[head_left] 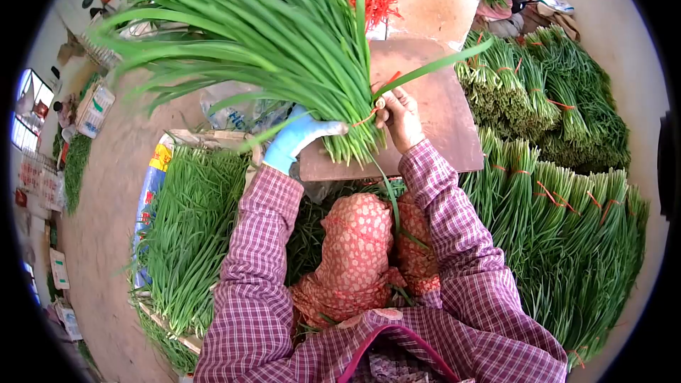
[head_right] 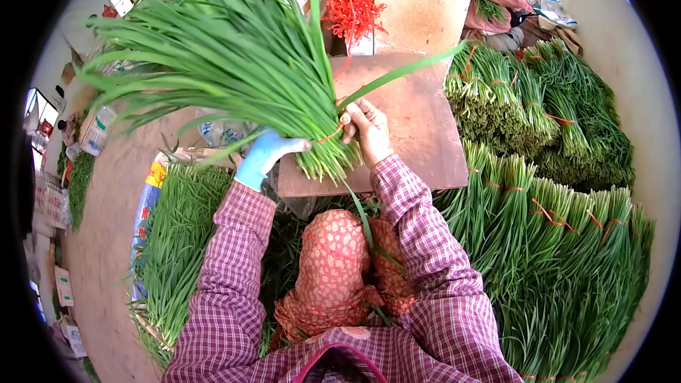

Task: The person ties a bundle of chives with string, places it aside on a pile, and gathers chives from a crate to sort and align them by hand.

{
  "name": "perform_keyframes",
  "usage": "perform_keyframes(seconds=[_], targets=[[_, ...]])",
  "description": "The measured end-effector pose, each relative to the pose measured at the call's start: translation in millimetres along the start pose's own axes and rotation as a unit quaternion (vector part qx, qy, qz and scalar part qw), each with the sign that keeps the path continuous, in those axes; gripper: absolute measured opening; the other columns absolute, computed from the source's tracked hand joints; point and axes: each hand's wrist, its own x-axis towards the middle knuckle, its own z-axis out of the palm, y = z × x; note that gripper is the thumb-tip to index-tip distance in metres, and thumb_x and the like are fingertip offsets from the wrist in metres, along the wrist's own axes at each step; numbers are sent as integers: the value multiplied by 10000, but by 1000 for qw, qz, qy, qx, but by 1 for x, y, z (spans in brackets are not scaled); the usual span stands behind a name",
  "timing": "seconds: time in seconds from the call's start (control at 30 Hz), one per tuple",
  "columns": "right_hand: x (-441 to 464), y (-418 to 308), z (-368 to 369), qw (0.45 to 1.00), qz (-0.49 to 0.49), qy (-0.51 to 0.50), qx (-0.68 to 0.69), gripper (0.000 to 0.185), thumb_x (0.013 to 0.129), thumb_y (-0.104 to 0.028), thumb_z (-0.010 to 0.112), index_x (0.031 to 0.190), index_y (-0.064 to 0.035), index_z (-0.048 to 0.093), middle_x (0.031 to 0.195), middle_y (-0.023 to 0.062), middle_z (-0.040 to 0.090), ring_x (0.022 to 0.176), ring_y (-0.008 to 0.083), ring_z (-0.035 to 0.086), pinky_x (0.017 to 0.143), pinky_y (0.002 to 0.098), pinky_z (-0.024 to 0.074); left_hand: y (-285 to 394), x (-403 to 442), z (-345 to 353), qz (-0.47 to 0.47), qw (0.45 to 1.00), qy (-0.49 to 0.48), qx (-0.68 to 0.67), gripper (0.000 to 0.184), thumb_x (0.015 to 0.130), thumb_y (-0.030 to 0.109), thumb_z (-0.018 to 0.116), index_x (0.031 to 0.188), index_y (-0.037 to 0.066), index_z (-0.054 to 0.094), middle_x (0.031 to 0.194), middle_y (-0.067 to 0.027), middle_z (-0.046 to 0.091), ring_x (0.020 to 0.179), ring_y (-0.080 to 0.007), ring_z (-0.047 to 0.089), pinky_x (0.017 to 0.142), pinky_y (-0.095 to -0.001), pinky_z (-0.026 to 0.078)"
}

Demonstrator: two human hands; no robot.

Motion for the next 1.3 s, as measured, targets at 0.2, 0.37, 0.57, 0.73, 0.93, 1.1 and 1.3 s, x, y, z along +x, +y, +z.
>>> perform_keyframes(seconds=[0.2,0.37,0.57,0.73,0.93,1.1,1.3], targets=[[7,-54,26,999,-28,6,19,199,976,-171,518,1065,-16,606,708,-33,568,507,23,467,467,176,459,34,17,18,119,992,48,-3,547,653,79,843,1133,-4,593,1035,-67,667,928,-164,634,832,-322,530],[0,-29,4,999,-18,33,-32,181,977,-163,514,1041,-9,583,717,-18,560,530,34,493,476,188,485,21,20,18,51,998,21,-12,775,633,54,846,1289,-10,438,1133,-90,621,991,-181,616,936,-322,490],[-4,0,-12,999,-10,39,7,190,976,-169,520,1048,-14,602,714,-22,572,540,37,506,493,191,498,-38,0,8,128,978,71,147,1126,523,179,918,1415,-10,257,1368,-147,436,1262,-262,428,1078,-377,344],[-6,6,-9,999,-11,9,38,187,975,-163,523,1032,-6,607,708,-24,563,527,38,496,491,192,496,-31,8,29,172,959,177,140,923,562,170,902,1313,-22,400,1290,-170,507,1162,-273,532,971,-383,460],[-10,-3,4,997,10,-12,73,199,977,-159,512,1079,-3,583,723,-9,573,557,60,529,561,228,560,42,28,33,102,985,105,-91,371,726,-29,747,1069,-27,606,998,-105,678,826,-182,675,747,-319,582],[-33,-22,26,986,-23,12,167,223,983,-159,494,1136,-6,546,778,13,603,598,95,571,586,255,566,92,53,41,185,980,53,38,412,778,111,742,1146,-6,599,1025,-56,670,896,-137,642,817,-279,518],[-83,-20,24,944,-38,77,319,301,978,-181,514,1245,-43,486,956,-2,566,763,104,562,675,267,537,94,78,77,93,972,-170,131,666,787,273,743,1306,-38,464,1216,-127,588,1081,-200,576,950,-303,443]])
